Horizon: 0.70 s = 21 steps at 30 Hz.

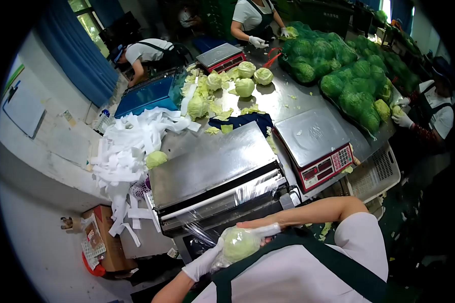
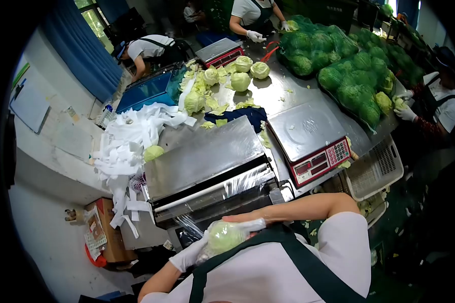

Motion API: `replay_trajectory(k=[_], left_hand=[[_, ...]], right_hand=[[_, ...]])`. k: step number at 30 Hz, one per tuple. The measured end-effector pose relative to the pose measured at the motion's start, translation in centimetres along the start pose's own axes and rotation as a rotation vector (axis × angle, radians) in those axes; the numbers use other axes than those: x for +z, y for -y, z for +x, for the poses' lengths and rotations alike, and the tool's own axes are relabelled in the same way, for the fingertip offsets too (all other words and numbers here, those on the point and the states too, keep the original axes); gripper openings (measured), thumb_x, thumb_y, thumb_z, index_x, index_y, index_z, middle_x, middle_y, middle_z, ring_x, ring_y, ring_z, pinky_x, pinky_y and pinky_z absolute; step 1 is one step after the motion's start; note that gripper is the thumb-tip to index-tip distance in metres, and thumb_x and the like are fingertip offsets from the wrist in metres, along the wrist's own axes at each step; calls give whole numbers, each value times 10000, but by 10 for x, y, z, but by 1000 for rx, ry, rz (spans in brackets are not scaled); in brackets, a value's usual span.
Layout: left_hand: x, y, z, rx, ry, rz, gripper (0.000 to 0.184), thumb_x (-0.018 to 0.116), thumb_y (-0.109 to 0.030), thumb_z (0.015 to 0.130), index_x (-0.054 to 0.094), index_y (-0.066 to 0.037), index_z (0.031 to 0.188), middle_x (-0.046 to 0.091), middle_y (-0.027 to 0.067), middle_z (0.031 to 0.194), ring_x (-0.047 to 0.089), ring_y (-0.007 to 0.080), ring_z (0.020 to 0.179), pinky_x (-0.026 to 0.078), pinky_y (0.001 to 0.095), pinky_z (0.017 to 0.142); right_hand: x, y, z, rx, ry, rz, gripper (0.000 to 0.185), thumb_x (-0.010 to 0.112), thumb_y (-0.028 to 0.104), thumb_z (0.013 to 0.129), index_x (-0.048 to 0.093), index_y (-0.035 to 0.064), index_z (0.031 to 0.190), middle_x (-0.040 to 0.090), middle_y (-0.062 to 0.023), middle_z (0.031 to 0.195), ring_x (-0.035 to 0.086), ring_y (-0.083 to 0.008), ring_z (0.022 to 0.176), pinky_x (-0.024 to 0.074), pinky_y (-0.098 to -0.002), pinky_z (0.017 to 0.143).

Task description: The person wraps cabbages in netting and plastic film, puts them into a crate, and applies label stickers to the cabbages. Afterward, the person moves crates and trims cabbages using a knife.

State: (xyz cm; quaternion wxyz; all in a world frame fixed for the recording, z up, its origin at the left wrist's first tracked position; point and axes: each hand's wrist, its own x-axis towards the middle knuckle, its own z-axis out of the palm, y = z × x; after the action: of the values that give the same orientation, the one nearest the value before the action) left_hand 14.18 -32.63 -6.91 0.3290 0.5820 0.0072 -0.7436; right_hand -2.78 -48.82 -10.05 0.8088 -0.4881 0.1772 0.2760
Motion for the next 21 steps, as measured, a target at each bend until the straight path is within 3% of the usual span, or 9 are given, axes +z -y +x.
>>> replay_trajectory(k=[3,6,8,13,14,16,17,18,21], left_hand=[[-50,21,43,-138,283,59,679,239,-597,895,509,-34,1161,626,37,878,546,76,640,380,188,452],[-71,43,47,5,161,215,690,237,-599,895,545,-38,1154,630,75,891,568,123,717,430,246,541],[-92,81,68,187,-248,252,660,281,-568,902,605,-7,1029,633,78,848,584,183,758,456,307,644],[-35,79,15,465,-595,946,506,360,-447,911,595,0,915,609,233,885,565,407,833,433,423,739],[-33,84,19,589,-639,1031,387,436,-352,907,598,-6,843,609,193,779,579,370,722,449,426,629],[-94,84,54,104,-230,1190,550,664,-415,746,533,-126,1195,526,177,1206,537,393,1008,439,436,841],[-104,77,59,-22,-118,1128,508,644,-401,760,539,-119,1169,532,174,1163,542,380,970,441,429,809],[-108,71,63,-17,-133,1071,467,624,-386,774,545,-112,1144,539,171,1120,547,368,933,442,421,777],[-111,61,65,388,-553,1134,356,563,-342,816,563,-90,1068,560,161,992,562,330,820,447,399,681]], right_hand=[[-30,-54,49,175,85,226,718,299,716,803,610,78,917,522,5,516,480,-113,349,401,-197,339],[-9,-45,7,168,-177,275,741,304,702,813,614,40,933,586,-54,618,558,-141,456,462,-227,423],[-1,-47,-23,60,-288,232,763,304,677,832,640,-7,861,618,-129,802,613,-177,684,502,-263,645],[41,-48,-50,-451,-787,-468,515,607,478,786,570,-10,626,522,-89,549,499,-120,528,397,-298,513],[44,-48,-42,-444,-904,-521,539,618,494,760,553,-15,595,497,-124,517,507,-142,511,385,-324,498],[35,-47,-20,-457,-1160,-267,541,636,462,746,501,-20,540,485,-142,498,502,-192,469,380,-366,481],[22,-50,-11,-525,-1289,-266,492,636,420,746,518,-18,558,499,-160,503,499,-261,458,386,-394,495],[9,-52,-10,-495,-1370,-303,450,605,420,759,570,3,594,539,-181,542,534,-336,505,409,-422,524],[-18,-85,4,-465,-1543,-498,416,543,389,810,586,33,598,546,-157,540,544,-301,488,415,-408,480]])
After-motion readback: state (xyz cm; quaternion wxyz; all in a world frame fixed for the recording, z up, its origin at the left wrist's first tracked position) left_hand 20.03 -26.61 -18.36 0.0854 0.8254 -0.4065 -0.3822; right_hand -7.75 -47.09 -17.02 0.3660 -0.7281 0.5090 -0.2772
